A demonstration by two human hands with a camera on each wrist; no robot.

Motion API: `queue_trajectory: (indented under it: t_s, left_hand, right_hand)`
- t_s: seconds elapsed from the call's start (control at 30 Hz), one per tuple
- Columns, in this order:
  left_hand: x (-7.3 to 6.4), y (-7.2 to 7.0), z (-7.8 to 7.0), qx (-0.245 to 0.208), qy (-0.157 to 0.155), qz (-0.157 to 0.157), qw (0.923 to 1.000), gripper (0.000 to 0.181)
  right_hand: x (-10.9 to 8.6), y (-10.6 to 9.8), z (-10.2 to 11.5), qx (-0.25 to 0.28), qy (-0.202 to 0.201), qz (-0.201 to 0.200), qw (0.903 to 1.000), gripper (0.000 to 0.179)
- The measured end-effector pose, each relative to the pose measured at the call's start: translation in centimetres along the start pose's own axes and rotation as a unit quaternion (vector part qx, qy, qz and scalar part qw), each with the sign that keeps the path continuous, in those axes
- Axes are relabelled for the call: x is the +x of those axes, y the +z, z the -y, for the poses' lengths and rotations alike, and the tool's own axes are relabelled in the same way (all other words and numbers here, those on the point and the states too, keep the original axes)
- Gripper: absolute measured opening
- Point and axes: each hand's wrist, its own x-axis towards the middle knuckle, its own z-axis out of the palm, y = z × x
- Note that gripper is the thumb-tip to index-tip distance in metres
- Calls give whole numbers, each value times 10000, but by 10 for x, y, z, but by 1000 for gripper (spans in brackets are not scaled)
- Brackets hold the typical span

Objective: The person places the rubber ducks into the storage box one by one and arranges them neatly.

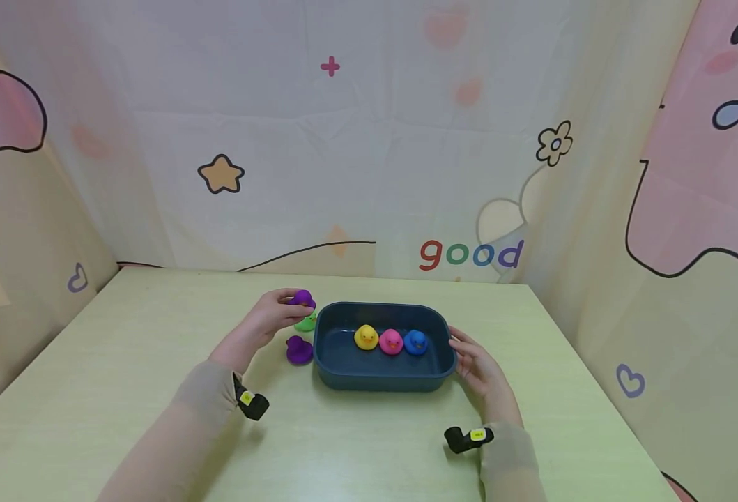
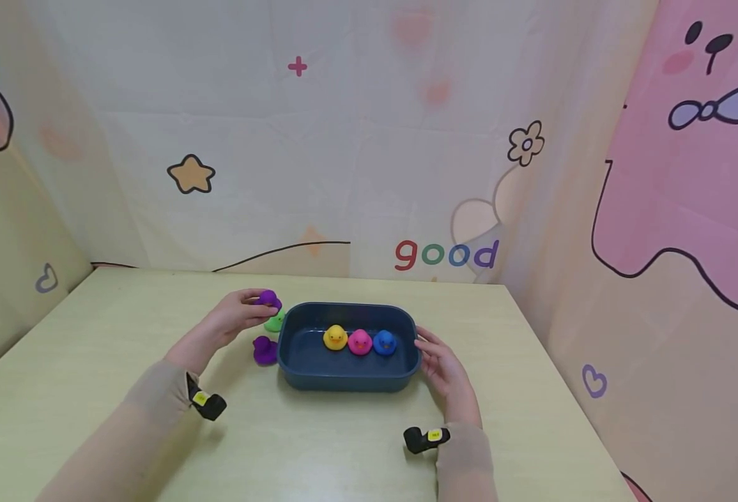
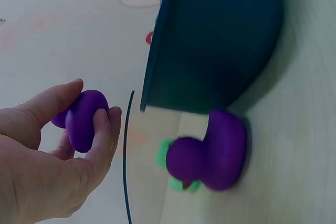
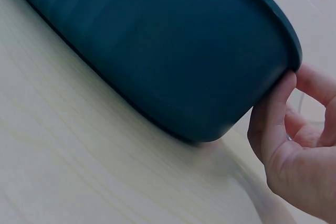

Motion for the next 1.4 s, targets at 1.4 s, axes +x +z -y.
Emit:
queue_trajectory:
  t_s: [1.4]
  left_hand:
    - [5,184,13,1182,-219,1221,9852,46]
  right_hand:
    - [-9,5,3,-287,-126,142,9994,24]
